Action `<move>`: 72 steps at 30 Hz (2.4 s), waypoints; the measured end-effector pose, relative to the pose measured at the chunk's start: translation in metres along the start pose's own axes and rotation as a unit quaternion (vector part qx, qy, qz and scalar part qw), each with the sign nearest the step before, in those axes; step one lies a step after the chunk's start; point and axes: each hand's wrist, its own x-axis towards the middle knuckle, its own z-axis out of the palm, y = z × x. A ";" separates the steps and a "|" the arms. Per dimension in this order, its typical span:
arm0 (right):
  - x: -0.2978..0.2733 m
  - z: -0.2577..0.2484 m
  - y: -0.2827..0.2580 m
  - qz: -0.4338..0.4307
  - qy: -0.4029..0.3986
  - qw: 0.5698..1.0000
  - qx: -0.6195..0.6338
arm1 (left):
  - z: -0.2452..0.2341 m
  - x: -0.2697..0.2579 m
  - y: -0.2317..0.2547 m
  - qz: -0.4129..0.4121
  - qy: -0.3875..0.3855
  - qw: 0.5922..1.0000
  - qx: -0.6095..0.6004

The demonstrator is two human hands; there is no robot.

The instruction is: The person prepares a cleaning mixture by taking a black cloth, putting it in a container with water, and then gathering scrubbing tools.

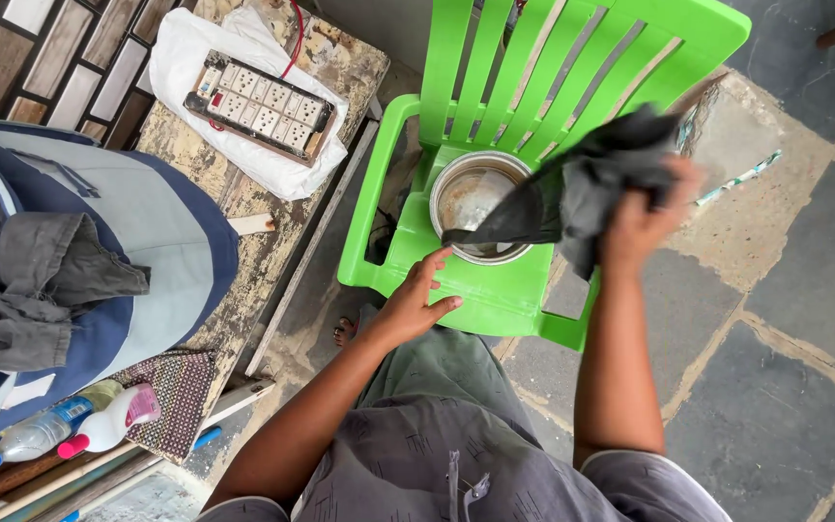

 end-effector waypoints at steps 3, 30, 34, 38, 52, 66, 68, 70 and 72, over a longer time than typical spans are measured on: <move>-0.055 0.045 0.078 0.010 -0.320 0.875 -0.364 | 0.006 -0.006 -0.019 -0.071 -0.010 0.997 0.013; -0.160 0.136 0.289 0.258 -0.583 0.587 -0.500 | 0.011 -0.010 -0.122 -0.270 -0.019 0.959 0.086; -0.212 0.125 0.380 0.203 -0.601 0.544 -0.549 | 0.013 -0.012 -0.132 -0.295 -0.021 0.953 0.070; -0.257 0.107 0.461 0.257 -0.623 0.510 -0.535 | 0.017 -0.010 -0.140 -0.290 -0.026 0.954 0.064; -0.086 0.088 0.203 0.277 -0.333 0.868 -0.245 | 0.018 -0.009 -0.112 -0.259 -0.079 0.960 0.076; -0.212 0.049 0.323 0.035 -0.406 0.784 -0.469 | 0.020 0.009 -0.100 -0.213 -0.079 0.972 0.066; -0.213 0.047 0.319 0.111 -0.499 0.709 -0.485 | 0.019 0.012 -0.094 -0.216 -0.086 0.970 0.071; -0.209 0.045 0.307 0.186 -0.580 0.621 -0.494 | 0.018 0.014 -0.088 -0.218 -0.090 0.969 0.077; -0.200 0.042 0.287 0.277 -0.392 0.802 -0.355 | 0.017 0.016 -0.080 -0.240 -0.105 0.962 0.074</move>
